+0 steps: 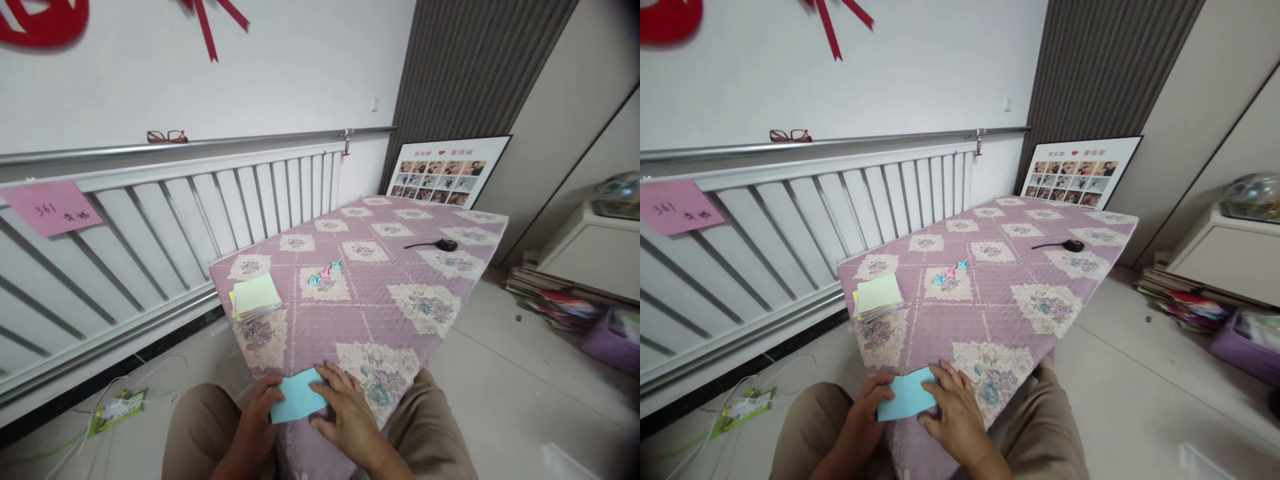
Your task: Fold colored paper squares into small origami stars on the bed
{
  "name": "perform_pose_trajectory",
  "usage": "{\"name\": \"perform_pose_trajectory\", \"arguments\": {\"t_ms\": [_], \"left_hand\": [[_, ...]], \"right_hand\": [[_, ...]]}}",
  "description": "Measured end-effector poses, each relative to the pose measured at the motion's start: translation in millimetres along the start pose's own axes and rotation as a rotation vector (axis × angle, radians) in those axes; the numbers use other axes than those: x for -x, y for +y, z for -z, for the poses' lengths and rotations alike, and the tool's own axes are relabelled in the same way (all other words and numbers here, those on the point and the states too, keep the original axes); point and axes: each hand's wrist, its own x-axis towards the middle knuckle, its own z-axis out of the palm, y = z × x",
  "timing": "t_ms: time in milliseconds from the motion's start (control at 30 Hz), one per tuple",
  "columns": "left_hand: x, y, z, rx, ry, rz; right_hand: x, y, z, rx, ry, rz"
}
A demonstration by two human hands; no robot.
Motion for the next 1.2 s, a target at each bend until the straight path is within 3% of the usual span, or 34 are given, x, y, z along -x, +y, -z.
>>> {"name": "perform_pose_trajectory", "arguments": {"t_ms": [167,433,633,933,1067,1200], "left_hand": [[-3,-9,-1.3,0.155,0.116,0.055],[-19,-5,-12.2,0.333,0.194,0.129],[-29,-14,-14.4,0.331,0.09,0.058],[-21,-12,11.4,-0.139,-0.108,-0.073],[-9,-9,15.7,-0.417,-0.066,-0.089],[3,0,6.2,-0.618,0.019,-0.143]], "right_hand": [[-1,1,0,-0.008,0.033,0.021],[1,12,-15,0.021,0.252,0.137],[-2,18,-19,0.03,0.336,0.214],[-2,12,-15,0.046,0.263,0.17],[-2,12,-15,0.051,0.257,0.169],[-2,11,-16,0.069,0.258,0.184]]}}
